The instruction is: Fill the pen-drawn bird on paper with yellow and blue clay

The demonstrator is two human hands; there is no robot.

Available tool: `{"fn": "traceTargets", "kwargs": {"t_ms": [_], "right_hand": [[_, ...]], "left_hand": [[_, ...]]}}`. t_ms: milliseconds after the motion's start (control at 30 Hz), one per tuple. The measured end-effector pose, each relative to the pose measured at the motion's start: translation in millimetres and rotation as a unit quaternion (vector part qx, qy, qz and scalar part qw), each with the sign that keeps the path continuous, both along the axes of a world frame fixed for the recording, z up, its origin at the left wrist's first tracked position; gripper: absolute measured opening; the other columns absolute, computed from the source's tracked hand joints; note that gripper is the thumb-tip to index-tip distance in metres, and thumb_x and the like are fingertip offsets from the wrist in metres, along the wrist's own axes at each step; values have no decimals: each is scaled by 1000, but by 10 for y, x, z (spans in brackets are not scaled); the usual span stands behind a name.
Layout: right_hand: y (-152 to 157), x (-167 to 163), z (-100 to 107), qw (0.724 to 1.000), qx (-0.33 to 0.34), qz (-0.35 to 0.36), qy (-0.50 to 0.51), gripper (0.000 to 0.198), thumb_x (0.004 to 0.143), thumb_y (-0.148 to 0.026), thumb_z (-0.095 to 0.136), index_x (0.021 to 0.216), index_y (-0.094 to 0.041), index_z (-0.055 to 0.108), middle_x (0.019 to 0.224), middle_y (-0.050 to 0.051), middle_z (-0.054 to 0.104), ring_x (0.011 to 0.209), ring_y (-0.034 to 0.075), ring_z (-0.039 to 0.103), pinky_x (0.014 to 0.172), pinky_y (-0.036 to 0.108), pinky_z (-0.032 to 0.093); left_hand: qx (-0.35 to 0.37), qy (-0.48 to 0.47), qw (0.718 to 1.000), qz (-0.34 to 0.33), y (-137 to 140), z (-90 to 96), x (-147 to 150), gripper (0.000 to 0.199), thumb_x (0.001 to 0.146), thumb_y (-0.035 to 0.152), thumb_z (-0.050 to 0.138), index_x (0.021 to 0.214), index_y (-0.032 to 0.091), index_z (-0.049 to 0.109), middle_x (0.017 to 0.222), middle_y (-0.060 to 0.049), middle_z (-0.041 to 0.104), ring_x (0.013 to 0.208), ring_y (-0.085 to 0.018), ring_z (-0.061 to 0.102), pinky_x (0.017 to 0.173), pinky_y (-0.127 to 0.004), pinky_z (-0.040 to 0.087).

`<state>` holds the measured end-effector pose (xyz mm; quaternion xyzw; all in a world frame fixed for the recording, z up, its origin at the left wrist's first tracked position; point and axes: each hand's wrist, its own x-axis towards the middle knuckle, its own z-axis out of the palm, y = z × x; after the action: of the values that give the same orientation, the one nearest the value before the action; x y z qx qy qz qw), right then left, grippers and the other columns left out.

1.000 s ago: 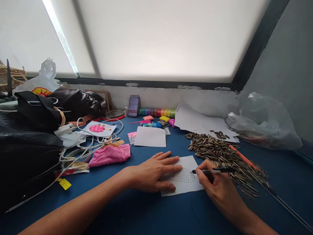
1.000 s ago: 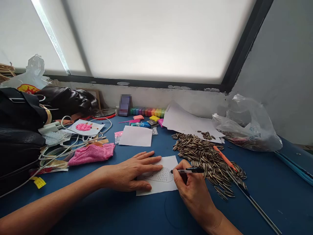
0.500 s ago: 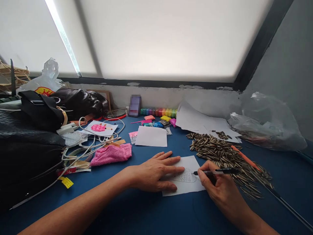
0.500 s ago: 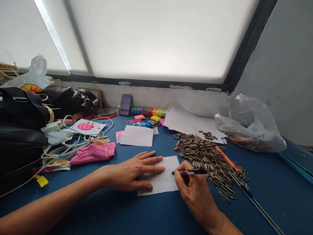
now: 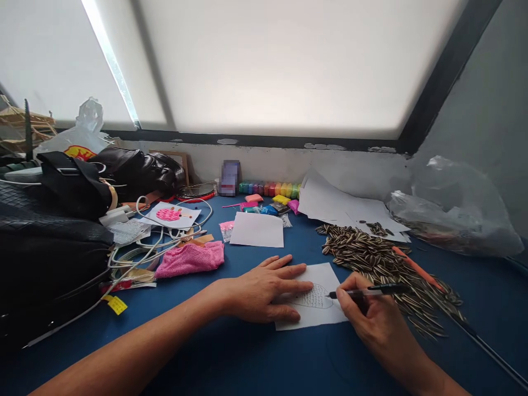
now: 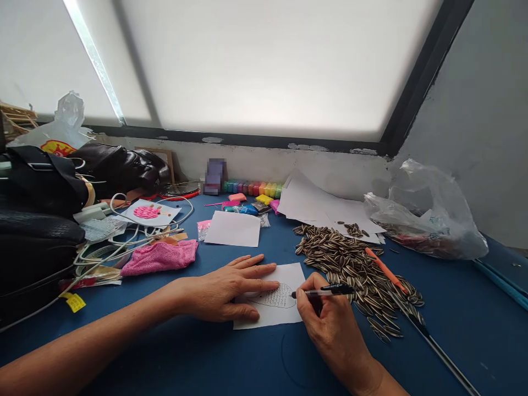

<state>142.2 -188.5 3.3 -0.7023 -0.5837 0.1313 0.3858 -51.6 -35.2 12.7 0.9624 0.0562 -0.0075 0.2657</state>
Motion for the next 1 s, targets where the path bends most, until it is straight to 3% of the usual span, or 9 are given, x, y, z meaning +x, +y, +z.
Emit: {"fn": "traceTargets", "kwargs": {"t_ms": [367,500,600,700,1000], "right_hand": [[16,-2,-5,1000,10,10,-8,29,92,-42,44,69,-25,47,55,-5,39,49,13,38,46,25,33],[15,-3,-4,1000,17,10,-16,28,91,-39,45,68,-25,47,57,-4,40,50,13,39,47,25,33],[16,-4,-6,1000,20,13,-19,26,91,-36,44,69,-25,46,58,-4,43,52,13,42,49,26,35],[15,-5,-6,1000,19,12,-21,24,92,-34,44,70,-25,46,58,-4,43,52,13,42,50,26,35],[10,3,-18,999,25,14,-24,24,91,-35,45,70,-25,46,60,-4,44,53,13,44,50,25,37]], "left_hand": [[25,22,999,-4,14,68,27,68,89,58,51,149,34,31,159,-3,21,147,-34,9,117,-55,13],[51,12,999,-4,-21,85,92,58,90,61,46,141,32,46,155,-5,31,147,-33,15,118,-55,13],[71,-39,996,35,-113,4,164,55,91,57,47,132,22,55,147,-10,43,146,-31,21,119,-49,16],[70,-67,995,40,-202,-101,210,60,92,49,48,139,12,44,150,-16,37,145,-30,24,119,-45,21],[70,-77,994,31,-200,-166,196,60,94,46,45,143,11,39,154,-16,31,145,-32,22,118,-47,23]]}}
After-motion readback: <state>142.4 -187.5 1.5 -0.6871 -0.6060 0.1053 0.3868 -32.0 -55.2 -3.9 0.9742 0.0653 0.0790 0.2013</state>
